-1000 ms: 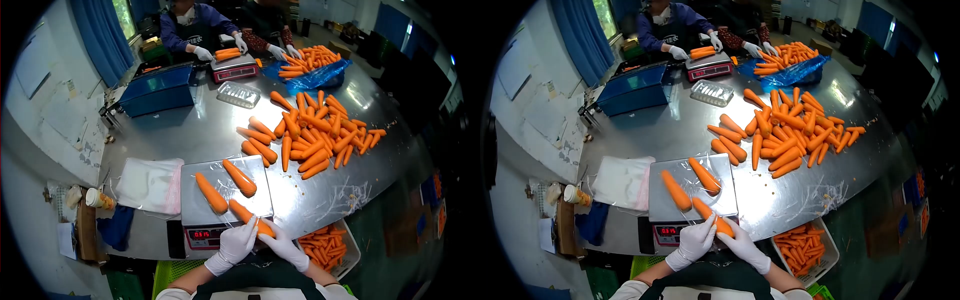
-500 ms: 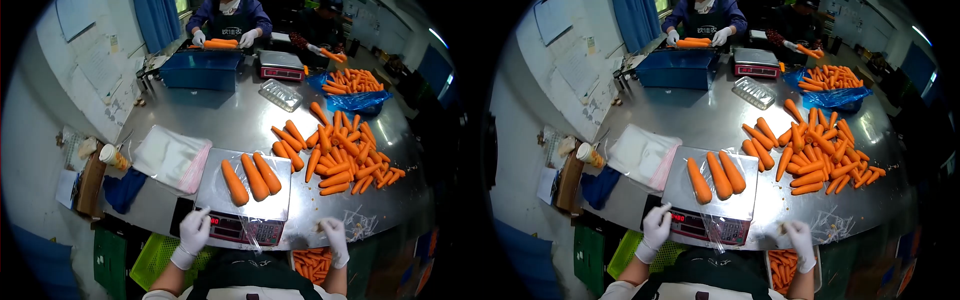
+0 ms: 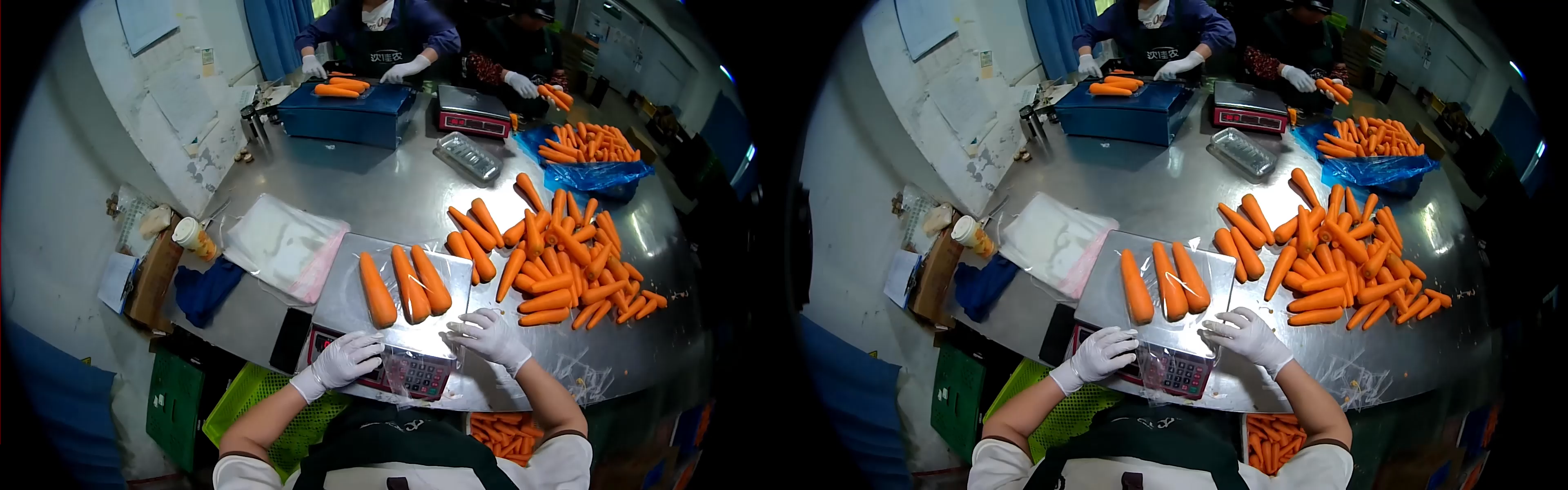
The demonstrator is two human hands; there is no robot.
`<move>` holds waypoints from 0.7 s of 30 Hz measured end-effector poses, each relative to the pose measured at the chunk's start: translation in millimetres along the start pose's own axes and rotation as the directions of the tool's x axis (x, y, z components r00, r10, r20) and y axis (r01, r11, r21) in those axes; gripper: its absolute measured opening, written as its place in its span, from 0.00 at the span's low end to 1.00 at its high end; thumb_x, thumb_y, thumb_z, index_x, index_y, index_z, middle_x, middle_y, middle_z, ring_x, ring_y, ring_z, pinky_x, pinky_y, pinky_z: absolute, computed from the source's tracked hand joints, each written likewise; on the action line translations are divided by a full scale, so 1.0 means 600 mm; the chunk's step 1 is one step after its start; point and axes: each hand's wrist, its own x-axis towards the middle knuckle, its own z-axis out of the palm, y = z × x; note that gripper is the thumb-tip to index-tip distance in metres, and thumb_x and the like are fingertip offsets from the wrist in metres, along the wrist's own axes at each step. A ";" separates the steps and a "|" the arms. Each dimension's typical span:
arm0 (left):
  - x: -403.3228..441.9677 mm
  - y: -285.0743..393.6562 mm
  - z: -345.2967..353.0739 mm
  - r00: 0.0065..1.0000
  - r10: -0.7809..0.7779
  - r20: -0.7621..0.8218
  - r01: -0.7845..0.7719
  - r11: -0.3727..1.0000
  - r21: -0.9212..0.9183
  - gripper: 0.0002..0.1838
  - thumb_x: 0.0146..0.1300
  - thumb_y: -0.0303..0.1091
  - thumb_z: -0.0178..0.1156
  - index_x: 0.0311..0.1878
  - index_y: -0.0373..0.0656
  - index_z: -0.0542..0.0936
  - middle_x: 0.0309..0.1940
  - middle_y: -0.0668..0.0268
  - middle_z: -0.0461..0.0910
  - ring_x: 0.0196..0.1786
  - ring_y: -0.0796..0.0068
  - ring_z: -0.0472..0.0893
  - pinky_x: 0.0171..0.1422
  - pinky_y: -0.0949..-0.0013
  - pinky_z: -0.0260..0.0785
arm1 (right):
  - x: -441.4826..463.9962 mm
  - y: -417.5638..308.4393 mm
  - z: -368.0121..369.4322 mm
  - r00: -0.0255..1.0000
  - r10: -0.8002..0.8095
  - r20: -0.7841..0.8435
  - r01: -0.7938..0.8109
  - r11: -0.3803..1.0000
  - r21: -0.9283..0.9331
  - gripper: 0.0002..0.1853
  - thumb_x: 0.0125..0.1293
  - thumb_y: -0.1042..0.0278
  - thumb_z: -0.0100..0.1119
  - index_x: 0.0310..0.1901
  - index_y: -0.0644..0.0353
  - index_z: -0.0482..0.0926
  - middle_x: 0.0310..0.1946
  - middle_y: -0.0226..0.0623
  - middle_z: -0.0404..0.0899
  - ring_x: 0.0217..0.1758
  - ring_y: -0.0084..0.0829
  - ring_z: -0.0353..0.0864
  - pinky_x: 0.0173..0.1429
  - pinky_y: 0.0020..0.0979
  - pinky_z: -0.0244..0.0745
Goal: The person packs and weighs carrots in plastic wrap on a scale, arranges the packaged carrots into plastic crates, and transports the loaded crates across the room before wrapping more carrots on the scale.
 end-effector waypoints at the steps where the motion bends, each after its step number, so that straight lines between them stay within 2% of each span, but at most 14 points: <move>1: -0.006 -0.001 0.002 1.000 -0.008 -0.001 0.008 1.000 0.010 0.09 0.49 0.29 0.57 0.37 0.45 0.75 0.46 0.63 0.75 0.50 0.62 0.75 0.56 0.60 0.69 | -0.006 0.007 0.008 1.000 -0.012 -0.005 0.012 1.000 0.002 0.14 0.52 0.69 0.58 0.43 0.44 0.79 0.47 0.22 0.76 0.49 0.29 0.75 0.50 0.31 0.70; 3: -0.031 -0.010 0.008 0.992 -0.078 0.101 0.088 0.991 -0.098 0.07 0.49 0.28 0.56 0.35 0.44 0.75 0.44 0.62 0.75 0.48 0.61 0.76 0.56 0.58 0.70 | -0.014 0.016 0.021 0.993 0.053 -0.107 -0.040 0.993 0.115 0.13 0.51 0.68 0.61 0.41 0.44 0.79 0.45 0.21 0.77 0.47 0.29 0.76 0.49 0.31 0.70; 4: -0.033 -0.011 0.001 0.990 -0.107 0.092 0.117 0.986 -0.118 0.10 0.49 0.27 0.56 0.37 0.45 0.75 0.45 0.61 0.75 0.48 0.60 0.76 0.56 0.58 0.69 | -0.011 0.018 0.020 0.987 0.083 -0.135 -0.068 0.991 0.114 0.13 0.50 0.66 0.63 0.40 0.44 0.79 0.43 0.20 0.78 0.46 0.29 0.76 0.48 0.31 0.71; 5: -0.033 -0.011 -0.002 0.989 -0.117 0.086 0.125 0.986 -0.107 0.10 0.49 0.27 0.56 0.37 0.45 0.75 0.45 0.61 0.75 0.48 0.60 0.76 0.56 0.58 0.69 | -0.009 0.017 0.017 0.988 0.068 -0.139 -0.053 0.992 0.114 0.13 0.50 0.66 0.63 0.40 0.44 0.79 0.43 0.20 0.78 0.46 0.29 0.76 0.48 0.31 0.71; 7: -0.028 -0.004 -0.011 0.991 -0.115 -0.075 0.112 0.993 -0.039 0.13 0.49 0.27 0.56 0.41 0.45 0.74 0.46 0.60 0.74 0.50 0.61 0.75 0.57 0.59 0.68 | -0.007 0.010 0.008 0.980 0.098 -0.171 -0.078 0.990 0.120 0.15 0.48 0.66 0.64 0.41 0.44 0.79 0.43 0.20 0.78 0.45 0.28 0.76 0.46 0.31 0.71; 9: -0.009 0.004 -0.014 0.989 -0.141 -0.041 0.143 0.988 0.051 0.16 0.49 0.27 0.56 0.44 0.46 0.73 0.47 0.60 0.73 0.52 0.62 0.74 0.59 0.60 0.67 | -0.011 0.013 0.019 0.984 0.071 -0.164 -0.057 0.994 0.090 0.16 0.48 0.65 0.65 0.41 0.43 0.79 0.43 0.21 0.78 0.45 0.28 0.77 0.45 0.31 0.71; 11: -0.003 -0.001 0.002 0.999 0.003 0.037 -0.007 0.995 0.104 0.18 0.45 0.27 0.60 0.44 0.48 0.74 0.50 0.63 0.72 0.54 0.64 0.73 0.57 0.59 0.67 | -0.006 0.015 0.020 0.985 0.036 -0.168 -0.028 0.998 0.052 0.15 0.48 0.65 0.65 0.42 0.43 0.79 0.43 0.20 0.78 0.45 0.28 0.76 0.45 0.31 0.71; 13: 0.001 -0.011 0.013 0.999 0.030 0.015 -0.031 0.998 0.051 0.17 0.45 0.27 0.60 0.42 0.46 0.75 0.47 0.63 0.75 0.52 0.64 0.75 0.56 0.62 0.68 | -0.002 0.019 0.016 0.990 -0.027 -0.136 0.028 1.000 0.006 0.14 0.49 0.64 0.65 0.41 0.43 0.80 0.43 0.20 0.79 0.45 0.27 0.76 0.46 0.30 0.71; 15: -0.002 -0.019 0.017 0.989 -0.126 0.077 0.138 0.976 -0.169 0.13 0.48 0.26 0.60 0.40 0.44 0.76 0.42 0.62 0.78 0.46 0.63 0.77 0.53 0.63 0.70 | -0.003 0.019 0.019 0.987 0.069 -0.144 -0.043 0.983 0.177 0.13 0.49 0.63 0.66 0.39 0.44 0.80 0.42 0.19 0.79 0.46 0.27 0.76 0.46 0.30 0.70; 16: 0.000 -0.013 0.017 0.946 -0.307 -0.102 0.272 0.925 -0.266 0.08 0.51 0.25 0.59 0.36 0.42 0.76 0.36 0.62 0.79 0.40 0.60 0.79 0.48 0.63 0.71 | -0.004 0.022 0.016 0.981 0.137 -0.139 -0.097 0.961 0.259 0.11 0.49 0.62 0.66 0.37 0.46 0.81 0.42 0.20 0.80 0.46 0.26 0.76 0.46 0.31 0.70; 17: 0.002 -0.012 0.015 0.944 -0.311 -0.114 0.273 0.926 -0.262 0.08 0.51 0.25 0.59 0.36 0.42 0.76 0.36 0.62 0.79 0.40 0.60 0.79 0.48 0.63 0.71 | -0.003 0.020 0.014 0.963 0.238 -0.125 -0.167 0.893 0.418 0.09 0.49 0.63 0.66 0.35 0.49 0.82 0.39 0.23 0.82 0.44 0.27 0.77 0.45 0.31 0.70; 19: 0.001 -0.006 0.012 0.856 -0.509 -0.088 0.438 0.806 -0.399 0.05 0.54 0.25 0.59 0.36 0.41 0.76 0.32 0.61 0.78 0.37 0.58 0.79 0.44 0.62 0.71 | 0.004 0.018 0.008 0.949 0.297 -0.106 -0.191 0.809 0.556 0.06 0.53 0.64 0.63 0.33 0.51 0.82 0.34 0.26 0.82 0.42 0.29 0.78 0.45 0.32 0.70; 20: 0.008 -0.004 0.014 0.853 -0.500 -0.151 0.407 0.817 -0.408 0.03 0.56 0.26 0.58 0.34 0.41 0.76 0.30 0.62 0.78 0.35 0.59 0.78 0.42 0.62 0.71 | 0.008 0.014 0.010 0.954 0.283 -0.100 -0.183 0.814 0.552 0.06 0.53 0.64 0.63 0.33 0.51 0.82 0.34 0.26 0.82 0.42 0.29 0.78 0.45 0.32 0.70; 21: 0.007 -0.004 0.019 0.847 -0.506 -0.165 0.408 0.816 -0.409 0.03 0.56 0.26 0.58 0.34 0.41 0.76 0.30 0.62 0.78 0.35 0.59 0.78 0.42 0.62 0.71 | 0.012 0.009 0.014 0.916 0.389 -0.100 -0.242 0.733 0.636 0.05 0.55 0.66 0.61 0.33 0.52 0.82 0.31 0.29 0.82 0.39 0.31 0.79 0.43 0.32 0.71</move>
